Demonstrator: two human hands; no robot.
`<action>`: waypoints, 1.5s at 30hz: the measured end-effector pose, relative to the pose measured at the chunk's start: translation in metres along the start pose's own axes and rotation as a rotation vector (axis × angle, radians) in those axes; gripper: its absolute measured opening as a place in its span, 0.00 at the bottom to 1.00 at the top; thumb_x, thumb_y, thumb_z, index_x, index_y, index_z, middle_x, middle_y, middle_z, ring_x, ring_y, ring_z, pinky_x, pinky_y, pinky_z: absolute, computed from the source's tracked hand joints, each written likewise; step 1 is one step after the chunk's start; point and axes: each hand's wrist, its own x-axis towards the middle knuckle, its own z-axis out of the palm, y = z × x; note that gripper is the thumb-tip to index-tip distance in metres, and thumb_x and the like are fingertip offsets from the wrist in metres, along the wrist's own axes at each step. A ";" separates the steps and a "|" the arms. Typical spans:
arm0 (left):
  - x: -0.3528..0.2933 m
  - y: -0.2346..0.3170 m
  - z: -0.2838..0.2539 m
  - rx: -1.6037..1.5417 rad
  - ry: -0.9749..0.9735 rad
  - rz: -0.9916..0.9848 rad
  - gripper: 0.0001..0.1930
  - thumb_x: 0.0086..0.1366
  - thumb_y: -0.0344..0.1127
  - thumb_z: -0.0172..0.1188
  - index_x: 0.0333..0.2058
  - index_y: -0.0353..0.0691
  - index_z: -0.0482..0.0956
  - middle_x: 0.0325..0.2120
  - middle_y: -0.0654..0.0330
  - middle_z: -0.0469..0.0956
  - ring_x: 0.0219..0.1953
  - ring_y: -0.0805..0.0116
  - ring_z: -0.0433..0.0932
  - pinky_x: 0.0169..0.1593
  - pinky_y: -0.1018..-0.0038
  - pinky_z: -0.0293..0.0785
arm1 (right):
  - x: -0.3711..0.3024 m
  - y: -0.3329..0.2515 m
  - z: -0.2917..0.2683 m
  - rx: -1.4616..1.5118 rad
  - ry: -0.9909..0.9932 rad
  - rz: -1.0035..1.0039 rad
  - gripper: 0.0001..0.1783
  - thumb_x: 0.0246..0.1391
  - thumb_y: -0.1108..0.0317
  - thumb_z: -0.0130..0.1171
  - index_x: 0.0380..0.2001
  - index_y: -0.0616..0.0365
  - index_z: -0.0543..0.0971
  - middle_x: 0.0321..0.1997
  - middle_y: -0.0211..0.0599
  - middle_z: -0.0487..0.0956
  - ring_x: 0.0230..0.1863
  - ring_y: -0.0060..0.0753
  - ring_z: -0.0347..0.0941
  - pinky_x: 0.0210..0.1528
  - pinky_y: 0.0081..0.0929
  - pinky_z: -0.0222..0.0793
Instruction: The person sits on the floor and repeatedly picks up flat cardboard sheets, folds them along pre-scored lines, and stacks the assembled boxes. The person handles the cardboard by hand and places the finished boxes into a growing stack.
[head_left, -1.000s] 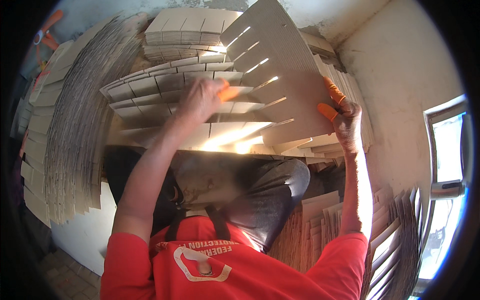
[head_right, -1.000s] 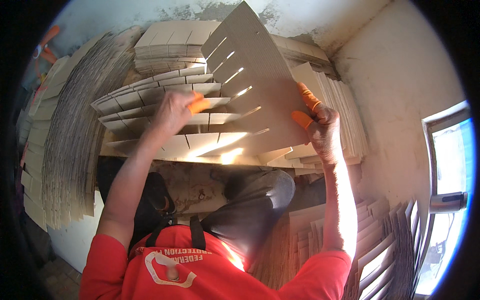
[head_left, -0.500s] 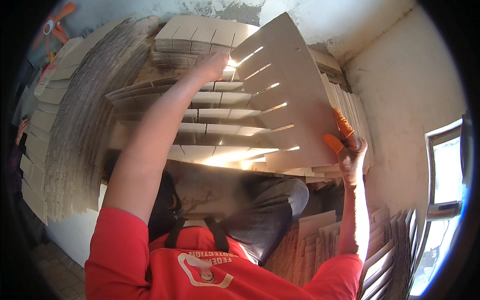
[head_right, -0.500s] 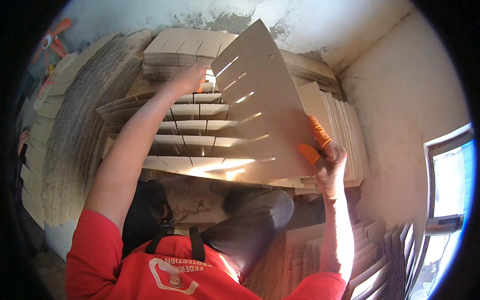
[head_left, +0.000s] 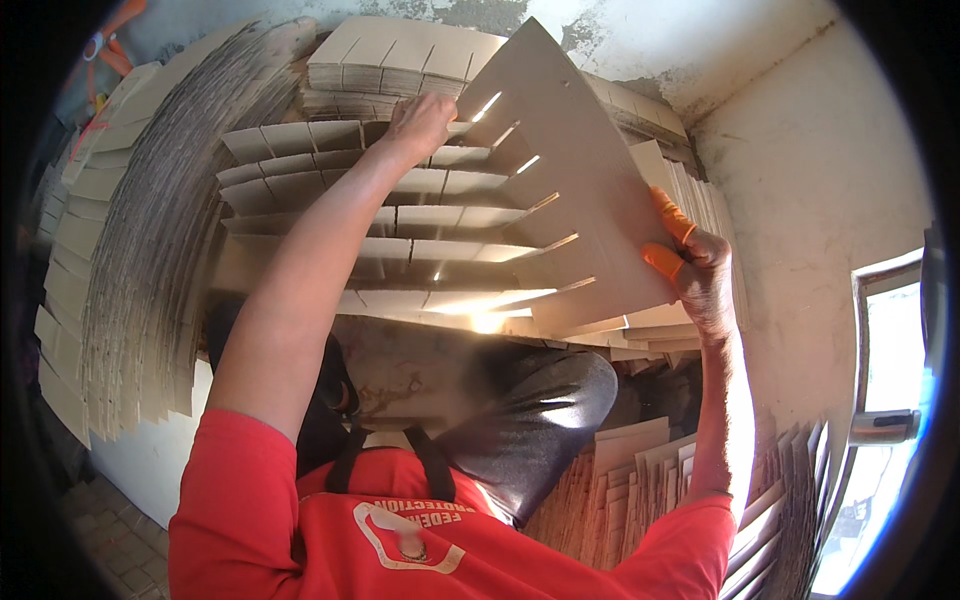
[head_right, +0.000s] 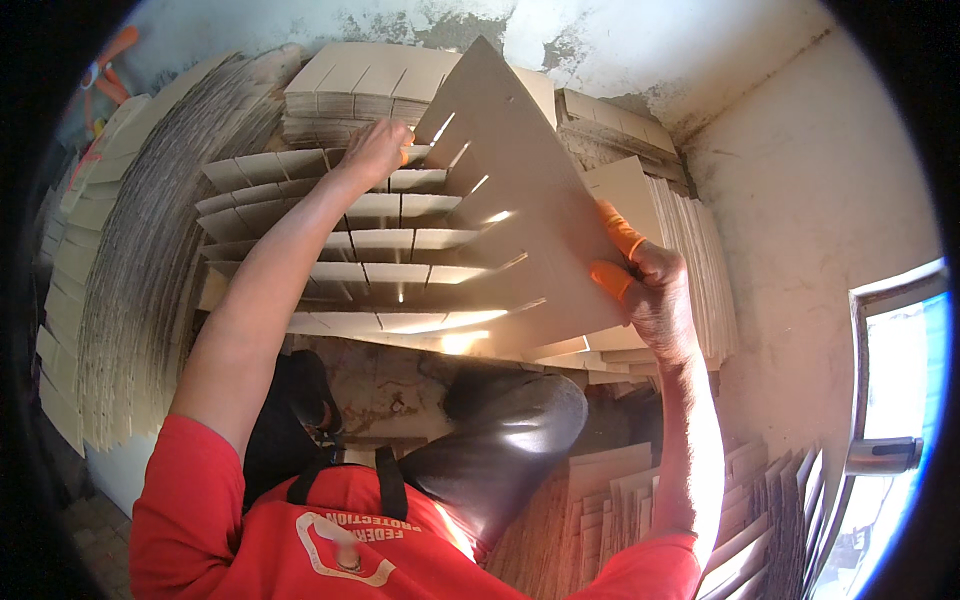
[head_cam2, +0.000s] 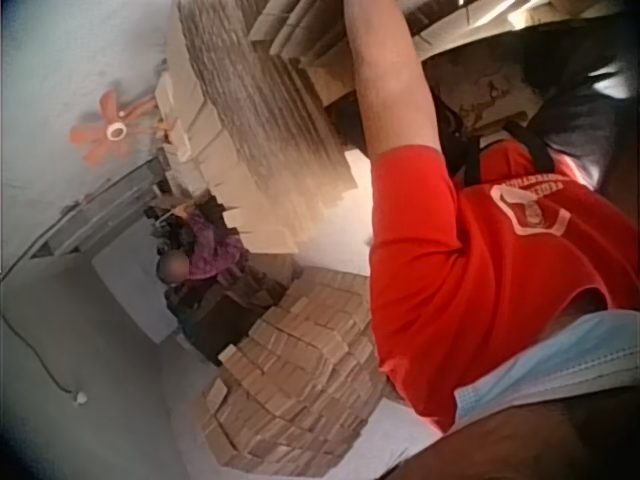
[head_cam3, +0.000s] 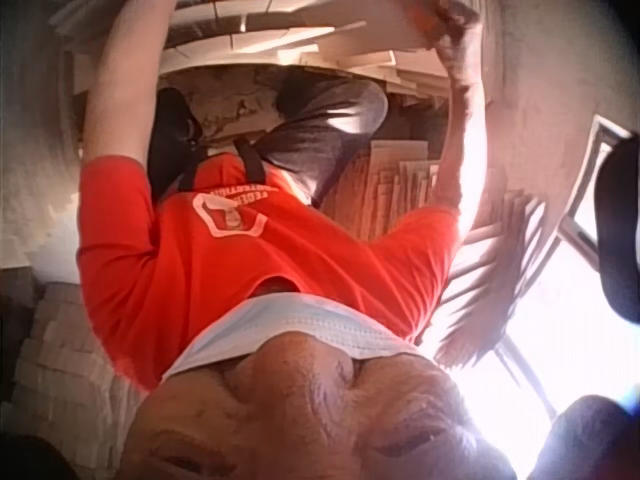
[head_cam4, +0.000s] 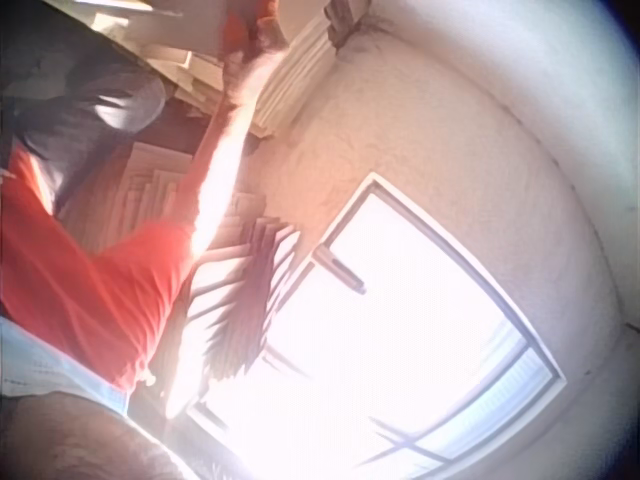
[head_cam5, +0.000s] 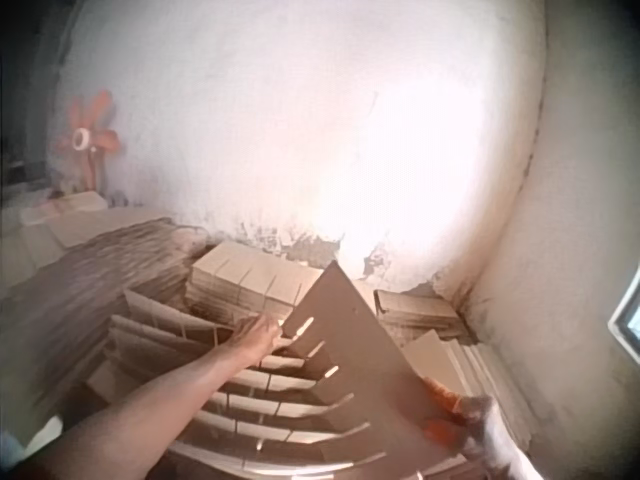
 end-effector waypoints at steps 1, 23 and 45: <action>-0.001 0.001 -0.001 -0.011 0.017 0.004 0.04 0.52 0.18 0.53 0.22 0.32 0.74 0.27 0.40 0.77 0.37 0.40 0.79 0.40 0.51 0.73 | 0.000 -0.002 0.001 0.009 -0.026 0.009 0.33 0.50 0.84 0.59 0.62 0.59 0.72 0.30 0.20 0.78 0.21 0.06 0.63 0.21 0.10 0.59; -0.004 -0.009 0.009 -0.150 0.194 0.025 0.05 0.50 0.20 0.64 0.25 0.30 0.76 0.27 0.39 0.76 0.36 0.38 0.77 0.39 0.50 0.73 | 0.001 -0.006 0.063 -0.490 0.041 -0.221 0.23 0.52 0.83 0.56 0.54 0.64 0.76 0.36 0.50 0.81 0.34 0.41 0.79 0.36 0.29 0.72; 0.004 -0.014 -0.005 -0.060 -0.049 0.169 0.15 0.46 0.19 0.62 0.20 0.30 0.60 0.21 0.39 0.62 0.27 0.36 0.64 0.30 0.51 0.63 | 0.028 0.000 0.074 -0.265 -0.044 -0.344 0.24 0.53 0.83 0.56 0.55 0.62 0.76 0.33 0.51 0.78 0.32 0.46 0.77 0.37 0.32 0.71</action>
